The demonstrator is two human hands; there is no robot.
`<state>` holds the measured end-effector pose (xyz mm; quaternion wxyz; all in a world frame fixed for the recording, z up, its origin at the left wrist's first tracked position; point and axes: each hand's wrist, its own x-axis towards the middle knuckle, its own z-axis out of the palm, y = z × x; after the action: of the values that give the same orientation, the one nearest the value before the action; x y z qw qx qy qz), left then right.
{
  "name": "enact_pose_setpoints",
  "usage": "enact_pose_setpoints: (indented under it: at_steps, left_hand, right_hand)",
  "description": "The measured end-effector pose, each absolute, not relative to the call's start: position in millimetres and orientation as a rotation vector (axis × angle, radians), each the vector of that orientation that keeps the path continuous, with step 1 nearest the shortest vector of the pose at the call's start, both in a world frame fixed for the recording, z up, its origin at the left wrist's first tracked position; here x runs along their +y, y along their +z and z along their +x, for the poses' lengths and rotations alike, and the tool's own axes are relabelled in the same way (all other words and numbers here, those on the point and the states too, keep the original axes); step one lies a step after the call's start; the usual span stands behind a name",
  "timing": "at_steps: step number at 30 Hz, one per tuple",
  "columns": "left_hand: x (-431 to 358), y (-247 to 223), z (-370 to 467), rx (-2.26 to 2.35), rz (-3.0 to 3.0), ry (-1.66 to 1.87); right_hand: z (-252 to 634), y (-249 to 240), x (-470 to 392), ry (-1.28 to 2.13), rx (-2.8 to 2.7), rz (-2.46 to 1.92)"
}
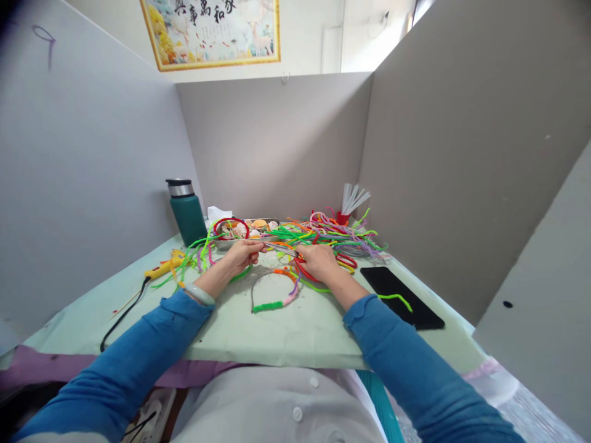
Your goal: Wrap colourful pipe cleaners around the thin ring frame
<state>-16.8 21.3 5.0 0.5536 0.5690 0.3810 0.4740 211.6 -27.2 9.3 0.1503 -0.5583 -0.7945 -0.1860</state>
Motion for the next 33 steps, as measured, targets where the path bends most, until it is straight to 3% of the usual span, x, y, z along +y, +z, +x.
enact_pose_setpoints:
  at_steps: [9,19,27,33]
  left_hand:
    - [17.3,9.1,-17.0,0.932,1.315,1.102]
    - [13.8,10.7,-15.6,0.962,1.394,1.042]
    - [-3.6,19.5,-5.1,1.252,1.842,1.041]
    - [-3.2,19.3,-5.7,1.179,1.859,1.055]
  right_hand:
    - [211.7,4.0,-23.7,-0.503,-2.249,-1.629]
    - [215.9,-5.3,-14.1,-0.190,-2.100,-1.525]
    - [210.2,-1.7,-19.5,-0.186,-2.164,-1.417]
    - [210.5,-2.2,-19.3,-0.252,-2.142,-1.487]
